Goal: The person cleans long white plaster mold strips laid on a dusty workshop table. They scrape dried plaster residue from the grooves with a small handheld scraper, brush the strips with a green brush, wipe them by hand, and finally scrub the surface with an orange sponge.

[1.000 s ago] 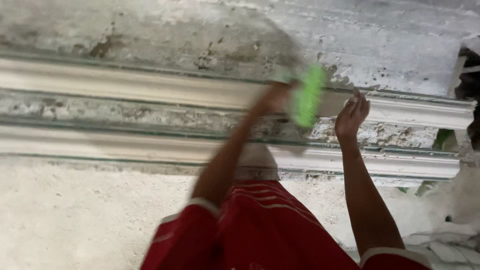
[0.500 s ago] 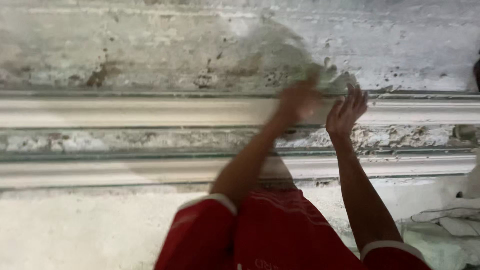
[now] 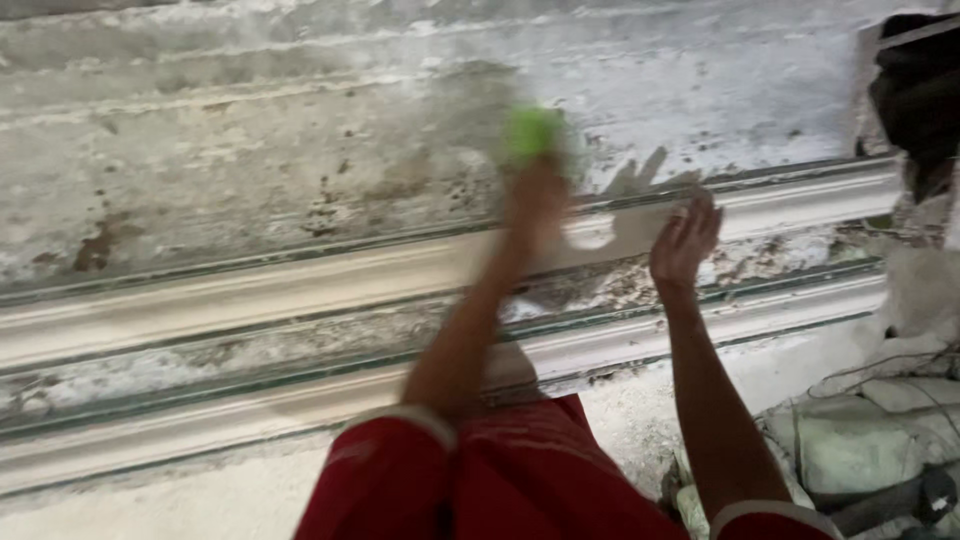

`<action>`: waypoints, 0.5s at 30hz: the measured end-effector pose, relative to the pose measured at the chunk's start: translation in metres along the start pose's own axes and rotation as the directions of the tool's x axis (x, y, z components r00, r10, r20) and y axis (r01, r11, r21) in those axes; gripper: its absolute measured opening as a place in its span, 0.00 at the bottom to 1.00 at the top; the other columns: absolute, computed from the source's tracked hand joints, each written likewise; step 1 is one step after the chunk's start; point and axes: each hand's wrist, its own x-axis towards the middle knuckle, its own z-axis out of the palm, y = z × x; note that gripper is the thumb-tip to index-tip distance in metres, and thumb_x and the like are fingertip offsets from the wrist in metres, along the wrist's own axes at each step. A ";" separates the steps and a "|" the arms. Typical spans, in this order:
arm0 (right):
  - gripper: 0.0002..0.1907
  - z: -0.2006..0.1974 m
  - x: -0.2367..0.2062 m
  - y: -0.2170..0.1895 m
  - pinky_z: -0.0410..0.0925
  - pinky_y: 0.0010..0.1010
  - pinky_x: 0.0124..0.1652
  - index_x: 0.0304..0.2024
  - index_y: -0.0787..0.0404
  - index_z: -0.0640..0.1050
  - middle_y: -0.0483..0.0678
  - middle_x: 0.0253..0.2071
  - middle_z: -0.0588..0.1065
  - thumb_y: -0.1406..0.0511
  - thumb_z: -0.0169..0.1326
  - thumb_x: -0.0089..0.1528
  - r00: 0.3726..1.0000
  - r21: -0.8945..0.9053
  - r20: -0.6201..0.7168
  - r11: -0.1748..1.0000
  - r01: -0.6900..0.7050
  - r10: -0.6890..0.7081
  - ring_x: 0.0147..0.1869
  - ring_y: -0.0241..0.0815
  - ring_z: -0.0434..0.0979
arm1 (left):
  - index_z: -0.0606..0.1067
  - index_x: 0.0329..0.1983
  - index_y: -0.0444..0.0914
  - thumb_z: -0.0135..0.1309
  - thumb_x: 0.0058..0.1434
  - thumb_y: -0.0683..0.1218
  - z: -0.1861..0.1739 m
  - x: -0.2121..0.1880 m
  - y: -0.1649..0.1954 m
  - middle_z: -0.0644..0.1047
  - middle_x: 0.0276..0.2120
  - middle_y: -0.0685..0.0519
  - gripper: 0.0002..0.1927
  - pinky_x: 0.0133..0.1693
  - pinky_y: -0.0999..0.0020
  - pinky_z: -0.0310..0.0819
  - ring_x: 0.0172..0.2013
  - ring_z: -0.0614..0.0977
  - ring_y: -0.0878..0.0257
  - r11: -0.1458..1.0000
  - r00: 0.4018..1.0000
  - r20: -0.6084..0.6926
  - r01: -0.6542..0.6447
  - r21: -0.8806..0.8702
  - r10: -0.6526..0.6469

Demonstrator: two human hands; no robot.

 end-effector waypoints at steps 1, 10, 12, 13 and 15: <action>0.27 0.000 0.000 0.004 0.45 0.62 0.76 0.73 0.69 0.60 0.66 0.75 0.59 0.57 0.29 0.79 0.999 -0.025 -0.022 0.999 0.044 -0.044 0.79 0.68 0.55 | 0.56 0.69 0.40 0.42 0.74 0.54 0.032 0.020 0.038 0.83 0.40 0.40 0.25 0.36 0.54 0.83 0.31 0.84 0.54 0.995 0.995 0.097 0.009 -0.096 0.001; 0.31 -0.058 -0.027 0.121 0.43 0.67 0.74 0.77 0.61 0.58 0.68 0.77 0.53 0.52 0.35 0.77 0.984 0.041 0.057 0.985 -0.170 0.167 0.81 0.73 0.46 | 0.57 0.72 0.29 0.53 0.66 0.52 -0.096 0.010 -0.015 0.82 0.39 0.40 0.37 0.43 0.48 0.82 0.38 0.84 0.52 0.776 0.959 0.219 0.276 -0.567 -0.181; 0.34 -0.067 -0.038 0.156 0.42 0.70 0.71 0.78 0.62 0.56 0.68 0.77 0.52 0.52 0.33 0.75 0.983 0.003 0.086 0.987 -0.162 0.161 0.80 0.75 0.44 | 0.56 0.80 0.33 0.47 0.71 0.47 -0.139 -0.017 -0.059 0.78 0.36 0.38 0.36 0.35 0.51 0.80 0.32 0.81 0.49 0.827 0.960 0.030 0.223 0.516 -0.278; 0.34 -0.067 -0.042 0.171 0.42 0.70 0.71 0.78 0.62 0.56 0.67 0.78 0.51 0.52 0.33 0.74 0.988 -0.005 0.091 0.992 -0.126 0.126 0.80 0.75 0.44 | 0.58 0.78 0.33 0.48 0.72 0.48 -0.136 -0.014 -0.068 0.78 0.38 0.37 0.33 0.33 0.49 0.78 0.32 0.80 0.47 0.743 0.939 -0.055 0.303 0.596 -0.339; 0.35 -0.063 -0.050 0.194 0.42 0.71 0.70 0.78 0.63 0.55 0.66 0.79 0.51 0.51 0.33 0.74 0.994 -0.022 0.094 0.998 -0.061 0.063 0.81 0.74 0.44 | 0.62 0.75 0.33 0.51 0.72 0.50 -0.086 0.010 -0.052 0.78 0.41 0.39 0.32 0.35 0.49 0.77 0.36 0.80 0.47 0.713 0.960 -0.154 0.277 0.644 -0.233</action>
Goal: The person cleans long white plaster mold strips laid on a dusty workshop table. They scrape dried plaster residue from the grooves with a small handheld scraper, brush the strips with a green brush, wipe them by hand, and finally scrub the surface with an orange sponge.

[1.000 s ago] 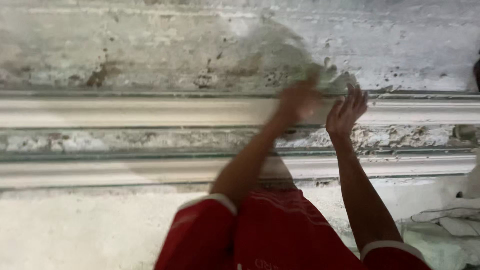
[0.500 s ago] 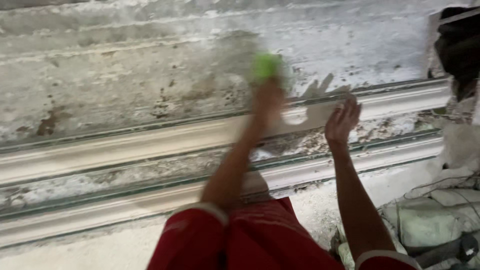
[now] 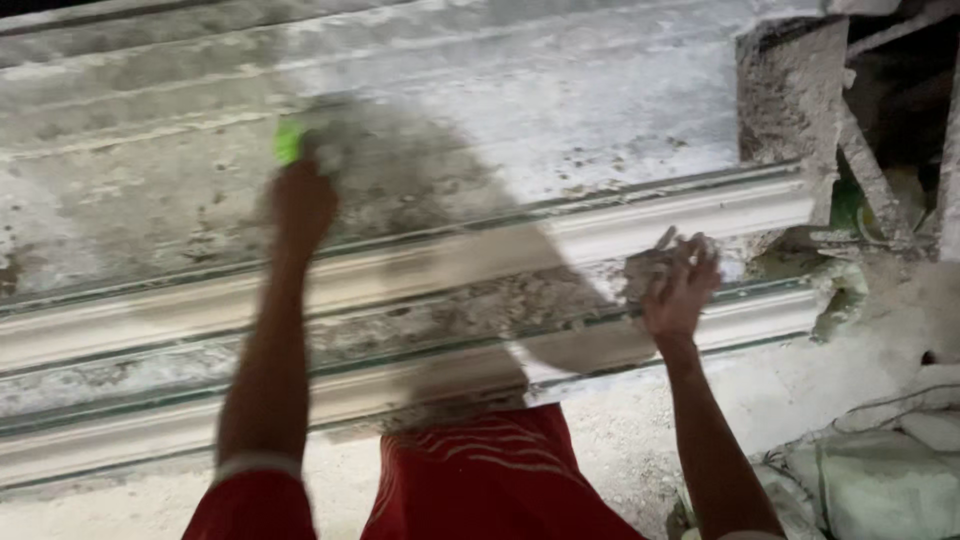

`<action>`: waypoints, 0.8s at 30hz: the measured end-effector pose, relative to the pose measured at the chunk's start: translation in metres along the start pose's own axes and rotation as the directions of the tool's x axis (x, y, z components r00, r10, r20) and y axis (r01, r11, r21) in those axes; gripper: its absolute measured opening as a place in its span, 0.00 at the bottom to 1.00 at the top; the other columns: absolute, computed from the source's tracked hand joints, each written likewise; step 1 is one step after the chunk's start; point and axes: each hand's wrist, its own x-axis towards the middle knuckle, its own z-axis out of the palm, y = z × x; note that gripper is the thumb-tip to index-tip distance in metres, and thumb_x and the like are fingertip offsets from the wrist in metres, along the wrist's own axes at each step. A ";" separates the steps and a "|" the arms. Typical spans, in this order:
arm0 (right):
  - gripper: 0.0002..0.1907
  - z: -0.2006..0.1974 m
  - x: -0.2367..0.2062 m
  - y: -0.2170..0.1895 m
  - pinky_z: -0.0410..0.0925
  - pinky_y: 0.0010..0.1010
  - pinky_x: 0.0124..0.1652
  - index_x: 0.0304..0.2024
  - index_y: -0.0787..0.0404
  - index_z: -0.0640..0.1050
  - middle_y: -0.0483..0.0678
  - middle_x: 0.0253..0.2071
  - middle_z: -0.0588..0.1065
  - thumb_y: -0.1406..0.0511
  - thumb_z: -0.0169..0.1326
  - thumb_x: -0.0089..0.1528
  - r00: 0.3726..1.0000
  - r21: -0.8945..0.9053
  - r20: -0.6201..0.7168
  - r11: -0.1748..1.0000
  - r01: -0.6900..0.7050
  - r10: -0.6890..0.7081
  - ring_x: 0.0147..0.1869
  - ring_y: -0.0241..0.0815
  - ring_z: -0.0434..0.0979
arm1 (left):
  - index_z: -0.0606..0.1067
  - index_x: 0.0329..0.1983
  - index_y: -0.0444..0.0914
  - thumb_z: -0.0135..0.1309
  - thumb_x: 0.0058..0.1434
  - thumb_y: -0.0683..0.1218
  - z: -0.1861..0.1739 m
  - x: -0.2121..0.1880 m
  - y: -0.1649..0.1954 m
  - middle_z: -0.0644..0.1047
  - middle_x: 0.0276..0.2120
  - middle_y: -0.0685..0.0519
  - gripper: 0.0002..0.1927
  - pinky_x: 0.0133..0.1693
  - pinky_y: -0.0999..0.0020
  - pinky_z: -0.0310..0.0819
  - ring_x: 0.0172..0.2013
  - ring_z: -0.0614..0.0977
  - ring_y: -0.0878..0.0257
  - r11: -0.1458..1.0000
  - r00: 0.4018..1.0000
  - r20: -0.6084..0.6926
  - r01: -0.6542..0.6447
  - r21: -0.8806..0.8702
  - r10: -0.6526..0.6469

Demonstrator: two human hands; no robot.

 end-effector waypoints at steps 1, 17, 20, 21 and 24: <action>0.34 0.004 -0.003 0.008 0.42 0.71 0.72 0.78 0.62 0.55 0.66 0.79 0.50 0.52 0.35 0.73 1.000 -0.003 0.010 1.000 0.019 -0.019 0.81 0.72 0.45 | 0.63 0.75 0.32 0.53 0.71 0.50 0.012 0.011 0.048 0.79 0.43 0.41 0.33 0.39 0.51 0.78 0.40 0.81 0.49 0.993 0.989 -0.100 -0.116 -0.036 0.112; 0.29 -0.001 -0.006 0.011 0.43 0.72 0.71 0.73 0.64 0.62 0.66 0.77 0.52 0.61 0.45 0.71 0.998 0.157 0.047 0.987 0.025 -0.033 0.81 0.67 0.48 | 0.50 0.79 0.38 0.36 0.75 0.51 -0.066 -0.004 0.248 0.70 0.67 0.38 0.32 0.36 0.61 0.77 0.31 0.84 0.57 0.621 0.921 -0.019 -0.277 -0.734 0.389; 0.30 0.001 -0.005 0.008 0.42 0.73 0.71 0.73 0.65 0.62 0.67 0.77 0.51 0.58 0.41 0.72 0.997 0.131 0.056 0.991 0.039 -0.047 0.82 0.66 0.47 | 0.51 0.81 0.39 0.30 0.75 0.47 -0.085 -0.055 0.094 0.65 0.75 0.41 0.31 0.29 0.59 0.82 0.31 0.81 0.52 0.962 0.982 0.138 -0.093 -0.256 0.131; 0.30 0.001 -0.005 0.007 0.41 0.74 0.71 0.73 0.65 0.62 0.67 0.77 0.51 0.57 0.40 0.72 0.997 0.123 0.056 0.992 0.037 -0.044 0.82 0.65 0.47 | 0.55 0.77 0.39 0.34 0.74 0.48 -0.082 -0.069 0.061 0.66 0.73 0.40 0.28 0.34 0.57 0.80 0.35 0.80 0.51 0.992 0.979 0.203 -0.006 -0.123 0.031; 0.32 0.000 -0.003 0.004 0.41 0.74 0.71 0.74 0.66 0.62 0.67 0.77 0.50 0.57 0.40 0.70 0.997 0.155 0.078 0.988 0.010 -0.022 0.82 0.65 0.46 | 0.70 0.65 0.39 0.45 0.71 0.52 -0.023 -0.091 0.085 0.71 0.65 0.39 0.21 0.48 0.51 0.74 0.46 0.77 0.49 0.962 0.941 0.312 -0.049 -0.267 0.135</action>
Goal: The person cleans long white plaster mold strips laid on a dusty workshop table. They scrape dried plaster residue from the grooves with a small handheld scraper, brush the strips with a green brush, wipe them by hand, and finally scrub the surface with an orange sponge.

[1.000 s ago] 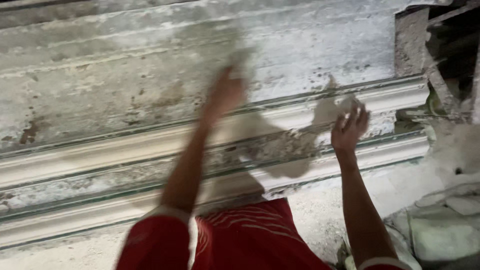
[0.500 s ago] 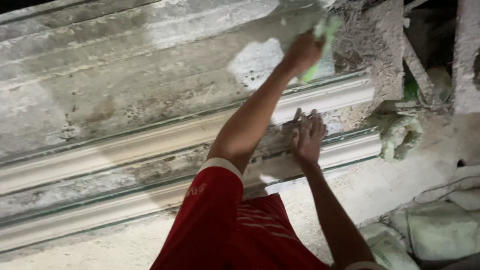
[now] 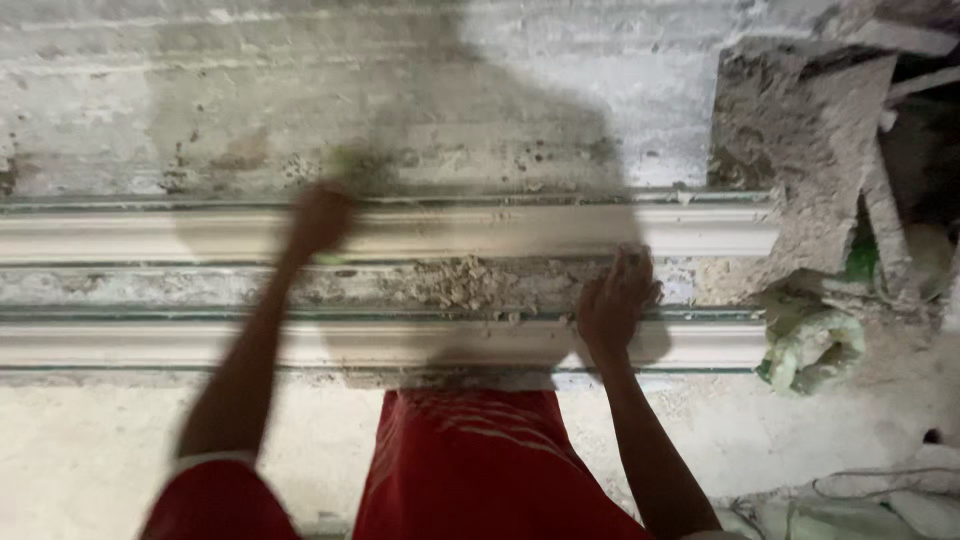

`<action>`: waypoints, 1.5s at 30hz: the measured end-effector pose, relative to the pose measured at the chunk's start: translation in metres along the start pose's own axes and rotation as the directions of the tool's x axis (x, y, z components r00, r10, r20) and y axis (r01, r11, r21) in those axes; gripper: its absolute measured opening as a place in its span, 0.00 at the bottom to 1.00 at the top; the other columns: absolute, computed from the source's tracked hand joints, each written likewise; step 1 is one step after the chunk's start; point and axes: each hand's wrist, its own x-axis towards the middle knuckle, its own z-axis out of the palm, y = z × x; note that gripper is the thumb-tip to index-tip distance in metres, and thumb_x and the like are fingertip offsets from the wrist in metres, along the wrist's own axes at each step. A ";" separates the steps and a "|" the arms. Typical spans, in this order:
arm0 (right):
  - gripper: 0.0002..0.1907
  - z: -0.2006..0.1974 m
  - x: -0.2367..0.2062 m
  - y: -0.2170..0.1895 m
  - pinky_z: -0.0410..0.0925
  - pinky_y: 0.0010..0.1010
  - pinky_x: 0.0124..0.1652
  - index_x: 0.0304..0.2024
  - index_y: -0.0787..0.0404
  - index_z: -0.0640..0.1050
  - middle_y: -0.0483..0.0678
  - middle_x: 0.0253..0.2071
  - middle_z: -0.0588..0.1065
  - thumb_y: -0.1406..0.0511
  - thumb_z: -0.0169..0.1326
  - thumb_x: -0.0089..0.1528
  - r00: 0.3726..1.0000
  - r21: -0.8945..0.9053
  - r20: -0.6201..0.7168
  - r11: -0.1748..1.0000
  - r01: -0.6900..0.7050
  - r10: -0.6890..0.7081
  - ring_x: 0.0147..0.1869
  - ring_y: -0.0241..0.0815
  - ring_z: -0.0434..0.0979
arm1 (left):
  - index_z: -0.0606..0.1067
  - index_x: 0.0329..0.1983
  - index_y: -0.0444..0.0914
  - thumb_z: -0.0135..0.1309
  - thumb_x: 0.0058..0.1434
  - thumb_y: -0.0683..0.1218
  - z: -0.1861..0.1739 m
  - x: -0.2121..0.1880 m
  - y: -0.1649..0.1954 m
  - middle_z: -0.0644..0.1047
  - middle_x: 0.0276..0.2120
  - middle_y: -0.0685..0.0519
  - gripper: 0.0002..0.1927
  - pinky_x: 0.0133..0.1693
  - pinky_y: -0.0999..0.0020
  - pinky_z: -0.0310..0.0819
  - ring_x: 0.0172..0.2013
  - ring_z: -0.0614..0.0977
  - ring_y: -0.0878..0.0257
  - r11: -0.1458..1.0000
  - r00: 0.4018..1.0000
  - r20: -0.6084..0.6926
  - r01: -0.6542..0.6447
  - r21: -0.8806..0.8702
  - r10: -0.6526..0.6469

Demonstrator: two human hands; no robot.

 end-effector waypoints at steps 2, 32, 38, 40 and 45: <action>0.32 -0.001 0.002 -0.001 0.42 0.74 0.70 0.73 0.66 0.62 0.67 0.76 0.50 0.58 0.40 0.70 1.000 -0.032 0.002 0.999 0.008 -0.008 0.81 0.66 0.47 | 0.79 0.56 0.39 0.52 0.70 0.54 0.061 0.037 0.080 0.74 0.59 0.38 0.19 0.57 0.47 0.70 0.54 0.75 0.47 0.935 0.951 -0.095 -0.306 -0.180 0.293; 0.30 0.002 -0.085 -0.114 0.63 0.53 0.68 0.72 0.74 0.60 0.69 0.68 0.62 0.72 0.52 0.70 0.979 0.135 -0.201 0.991 -0.015 0.042 0.71 0.69 0.65 | 0.47 0.81 0.47 0.49 0.70 0.44 0.045 -0.037 0.106 0.78 0.52 0.30 0.39 0.30 0.65 0.79 0.33 0.81 0.53 0.505 0.916 0.077 -0.144 -0.851 0.393; 0.28 -0.004 -0.189 -0.123 0.63 0.50 0.66 0.72 0.71 0.62 0.65 0.69 0.64 0.71 0.49 0.71 0.930 0.176 -0.215 0.948 -0.264 0.299 0.69 0.66 0.65 | 0.41 0.79 0.47 0.47 0.71 0.43 -0.065 -0.156 -0.066 0.63 0.69 0.31 0.39 0.29 0.65 0.84 0.34 0.83 0.44 0.887 0.847 0.299 -0.356 -0.295 0.439; 0.27 0.002 -0.218 -0.134 0.61 0.50 0.70 0.73 0.71 0.62 0.65 0.69 0.64 0.72 0.49 0.72 0.925 0.161 -0.265 0.959 -0.234 0.271 0.73 0.66 0.64 | 0.44 0.79 0.42 0.49 0.69 0.41 -0.047 -0.174 -0.074 0.64 0.67 0.29 0.40 0.34 0.62 0.87 0.45 0.84 0.46 0.918 0.882 0.262 -0.354 -0.181 0.392; 0.27 0.024 -0.263 -0.168 0.60 0.49 0.69 0.72 0.73 0.60 0.68 0.70 0.61 0.69 0.47 0.72 0.860 0.418 -0.270 0.858 -0.299 0.432 0.74 0.65 0.63 | 0.50 0.79 0.40 0.56 0.55 0.35 0.056 -0.134 0.044 0.58 0.72 0.37 0.49 0.62 0.39 0.66 0.65 0.71 0.37 0.672 0.696 -0.121 -0.716 -0.190 0.707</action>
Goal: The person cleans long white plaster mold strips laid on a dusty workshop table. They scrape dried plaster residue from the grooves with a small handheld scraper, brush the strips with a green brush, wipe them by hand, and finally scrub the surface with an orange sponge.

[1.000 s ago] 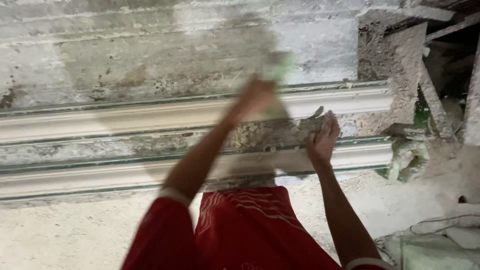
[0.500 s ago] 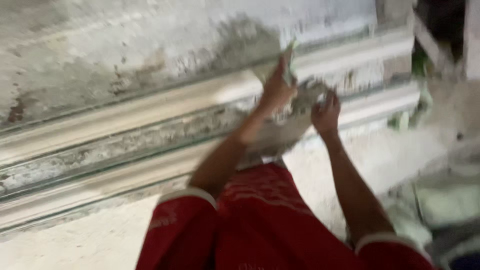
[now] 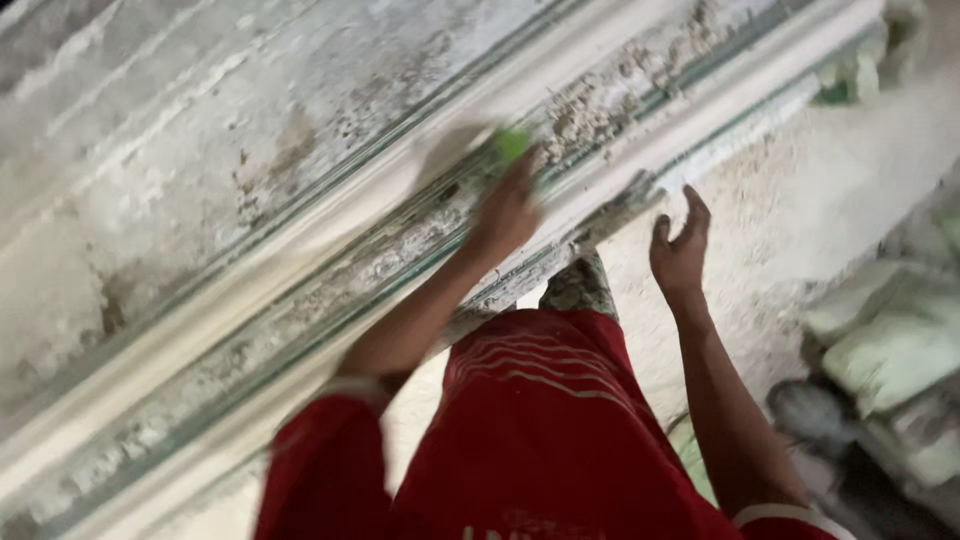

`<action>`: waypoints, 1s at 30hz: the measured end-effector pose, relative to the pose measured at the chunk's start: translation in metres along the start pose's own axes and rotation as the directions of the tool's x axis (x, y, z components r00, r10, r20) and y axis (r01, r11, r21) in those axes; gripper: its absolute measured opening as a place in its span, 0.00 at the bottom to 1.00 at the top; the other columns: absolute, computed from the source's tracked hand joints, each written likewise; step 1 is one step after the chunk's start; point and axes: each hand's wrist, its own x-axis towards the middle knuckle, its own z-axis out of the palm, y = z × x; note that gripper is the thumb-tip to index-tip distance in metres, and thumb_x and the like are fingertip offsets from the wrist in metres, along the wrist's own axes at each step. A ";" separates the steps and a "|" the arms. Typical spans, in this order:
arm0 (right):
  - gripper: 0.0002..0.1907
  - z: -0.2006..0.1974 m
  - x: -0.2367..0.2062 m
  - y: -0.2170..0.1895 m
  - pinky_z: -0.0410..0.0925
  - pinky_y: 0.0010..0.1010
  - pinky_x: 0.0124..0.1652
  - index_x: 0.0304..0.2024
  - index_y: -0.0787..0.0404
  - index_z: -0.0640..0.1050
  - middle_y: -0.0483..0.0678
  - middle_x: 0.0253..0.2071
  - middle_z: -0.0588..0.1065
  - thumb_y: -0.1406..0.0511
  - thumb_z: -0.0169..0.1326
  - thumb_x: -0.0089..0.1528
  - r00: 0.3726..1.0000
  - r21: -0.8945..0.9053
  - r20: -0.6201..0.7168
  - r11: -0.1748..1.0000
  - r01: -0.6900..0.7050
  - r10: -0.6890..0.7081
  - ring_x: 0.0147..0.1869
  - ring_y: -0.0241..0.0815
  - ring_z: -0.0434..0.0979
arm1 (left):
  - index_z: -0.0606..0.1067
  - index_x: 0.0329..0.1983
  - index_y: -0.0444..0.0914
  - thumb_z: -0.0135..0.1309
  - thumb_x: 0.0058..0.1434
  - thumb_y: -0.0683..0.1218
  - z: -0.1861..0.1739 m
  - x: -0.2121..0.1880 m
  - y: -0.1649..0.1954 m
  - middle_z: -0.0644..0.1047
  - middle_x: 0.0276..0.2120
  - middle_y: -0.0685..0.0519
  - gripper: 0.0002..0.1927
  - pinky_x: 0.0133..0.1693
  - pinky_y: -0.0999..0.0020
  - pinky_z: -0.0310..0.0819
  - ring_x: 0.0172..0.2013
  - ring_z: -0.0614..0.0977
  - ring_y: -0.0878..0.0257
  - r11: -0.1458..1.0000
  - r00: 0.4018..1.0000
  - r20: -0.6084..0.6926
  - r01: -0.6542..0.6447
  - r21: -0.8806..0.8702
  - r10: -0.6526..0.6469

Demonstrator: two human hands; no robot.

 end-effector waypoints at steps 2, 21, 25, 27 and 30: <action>0.26 0.002 -0.011 -0.008 0.61 0.49 0.70 0.71 0.72 0.61 0.67 0.69 0.63 0.70 0.47 0.73 1.000 -0.026 -0.013 0.999 0.021 -0.021 0.74 0.63 0.64 | 0.52 0.79 0.39 0.54 0.65 0.42 0.044 0.079 0.018 0.74 0.61 0.35 0.41 0.41 0.53 0.79 0.47 0.82 0.46 0.997 0.992 0.125 0.038 -0.073 -0.028; 0.31 0.056 -0.173 0.029 0.67 0.42 0.64 0.69 0.62 0.71 0.60 0.64 0.75 0.48 0.43 0.74 0.852 0.402 0.443 0.788 -0.466 0.278 0.67 0.50 0.75 | 0.51 0.82 0.62 0.43 0.71 0.47 -0.140 -0.173 0.052 0.78 0.52 0.38 0.37 0.52 0.61 0.79 0.44 0.78 0.38 0.872 -0.153 0.869 0.071 0.484 -0.470; 0.39 0.059 -0.180 0.002 0.62 0.54 0.62 0.75 0.50 0.57 0.56 0.74 0.60 0.40 0.29 0.68 0.682 0.318 0.601 0.659 -0.682 0.416 0.75 0.55 0.61 | 0.56 0.79 0.61 0.44 0.66 0.39 -0.059 -0.122 0.035 0.77 0.51 0.48 0.40 0.40 0.65 0.80 0.33 0.78 0.52 0.911 0.230 0.902 -0.109 0.397 -0.365; 0.40 0.057 -0.184 -0.006 0.63 0.58 0.62 0.76 0.48 0.54 0.57 0.75 0.58 0.39 0.28 0.67 0.702 0.332 0.579 0.666 -0.668 0.415 0.76 0.59 0.61 | 0.58 0.78 0.60 0.44 0.64 0.34 -0.027 -0.089 0.035 0.77 0.50 0.53 0.42 0.34 0.66 0.81 0.27 0.78 0.60 0.953 0.522 0.840 -0.152 0.261 -0.147; 0.41 0.050 -0.195 -0.005 0.63 0.56 0.64 0.76 0.51 0.54 0.58 0.75 0.59 0.38 0.30 0.68 0.767 0.412 0.522 0.676 -0.610 0.373 0.75 0.59 0.62 | 0.63 0.75 0.54 0.50 0.57 0.37 -0.013 -0.066 0.050 0.79 0.58 0.49 0.41 0.32 0.72 0.81 0.44 0.84 0.62 0.702 0.676 0.479 -0.694 0.157 0.560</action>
